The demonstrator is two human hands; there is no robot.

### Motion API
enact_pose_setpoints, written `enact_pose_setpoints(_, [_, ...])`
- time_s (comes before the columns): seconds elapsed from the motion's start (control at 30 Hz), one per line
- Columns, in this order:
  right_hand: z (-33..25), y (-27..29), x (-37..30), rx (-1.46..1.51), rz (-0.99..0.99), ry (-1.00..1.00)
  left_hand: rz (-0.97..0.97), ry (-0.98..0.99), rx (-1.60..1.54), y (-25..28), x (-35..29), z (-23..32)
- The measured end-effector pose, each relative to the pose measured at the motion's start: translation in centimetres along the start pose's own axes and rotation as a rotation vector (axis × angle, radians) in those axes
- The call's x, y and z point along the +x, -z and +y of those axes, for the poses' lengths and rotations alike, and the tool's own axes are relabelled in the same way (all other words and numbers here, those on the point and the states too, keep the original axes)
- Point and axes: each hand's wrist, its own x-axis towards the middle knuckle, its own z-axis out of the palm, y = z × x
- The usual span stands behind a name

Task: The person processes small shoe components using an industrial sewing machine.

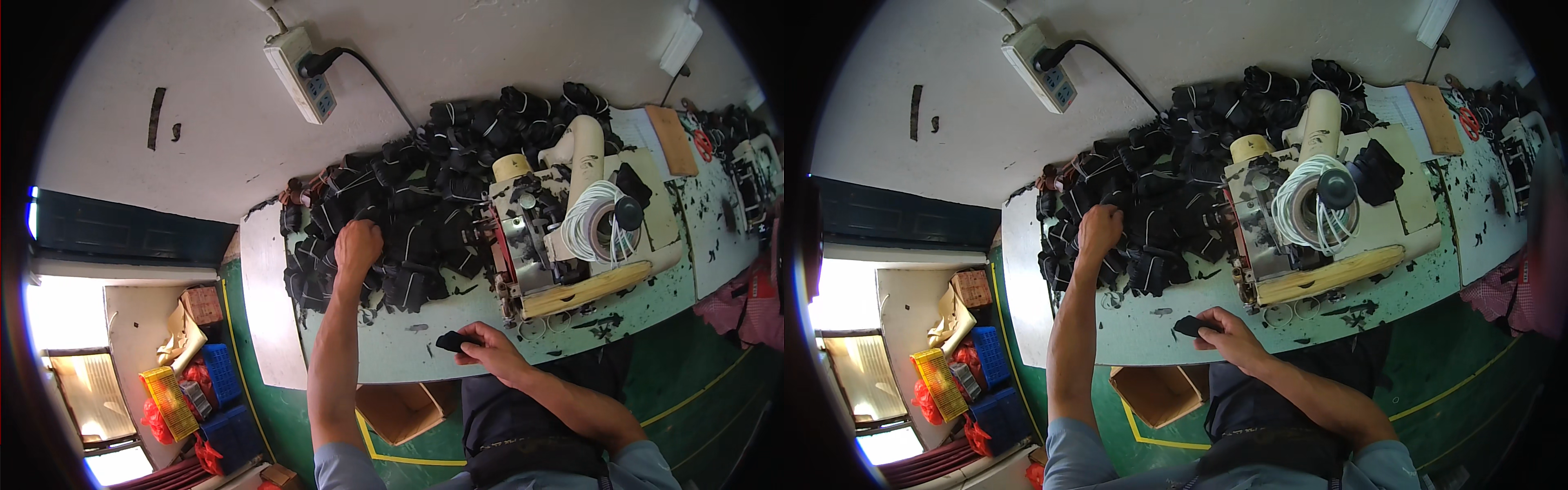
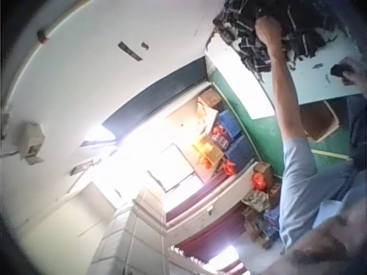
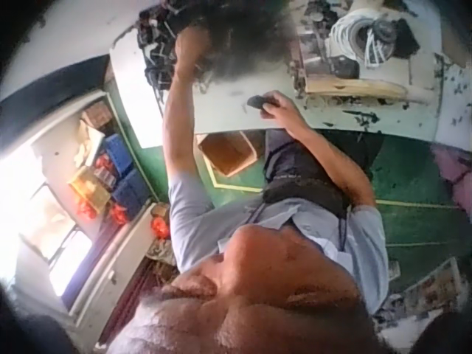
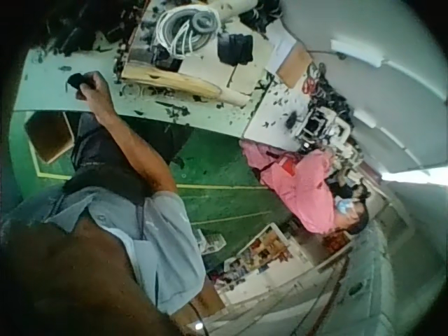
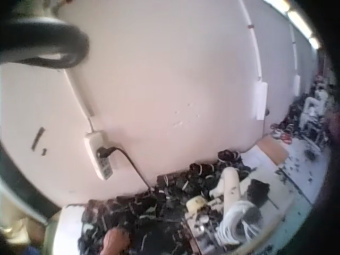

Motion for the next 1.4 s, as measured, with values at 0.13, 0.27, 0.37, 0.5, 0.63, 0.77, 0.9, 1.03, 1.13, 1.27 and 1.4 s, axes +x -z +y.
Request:
enact_pose_setpoints(0.13, [-1.9, 0.0, -0.4, -0.012, 0.0, -0.017, 0.347, -0.167, -0.118, 0.4, -2.5, -0.8])
enact_pose_setpoints(0.27, [-4.0, 0.2, -0.4, -0.073, 0.058, -0.028, -0.003, -0.012, -0.35, 4.0, -7.9, 3.3])
enact_pose_setpoints(0.37, [-5.1, -0.6, -0.3, 0.018, 0.04, 0.045, -0.165, 0.018, -0.605, 4.4, -12.5, 5.0])
enact_pose_setpoints(0.5, [-6.6, -1.1, -0.3, 0.117, -0.003, -0.021, 0.204, -0.631, -0.271, 2.4, -17.1, 6.1])
enact_pose_setpoints(0.63, [-7.3, -1.1, -0.9, 0.13, -0.136, 0.153, 0.124, -0.795, -0.108, 1.8, -18.3, 6.8])
enact_pose_setpoints(0.77, [-6.3, -0.6, -0.4, 0.16, -0.061, 0.126, 0.046, -0.847, -0.198, 2.0, -16.4, 7.3])
enact_pose_setpoints(0.9, [-5.7, -0.8, -0.8, 0.021, 0.04, 0.107, 0.289, -0.6, -0.367, 1.5, -9.7, 4.3])
enact_pose_setpoints(1.03, [-4.5, -0.5, -0.9, 0.015, 0.047, 0.107, 0.264, -0.145, -0.346, 1.3, -4.1, 3.0])
enact_pose_setpoints(1.13, [-3.9, -0.6, -0.8, 0.012, 0.016, 0.087, 0.159, -0.107, -0.258, -0.3, -1.5, 2.5])
enact_pose_setpoints(1.27, [-3.7, -0.6, -1.0, 0.021, 0.025, 0.073, 0.151, -0.006, -0.119, -1.9, 0.0, 2.9])
enact_pose_setpoints(1.4, [-3.5, 0.1, -1.1, 0.012, 0.043, 0.061, 0.12, 0.078, -0.129, -1.7, 0.4, 4.5])
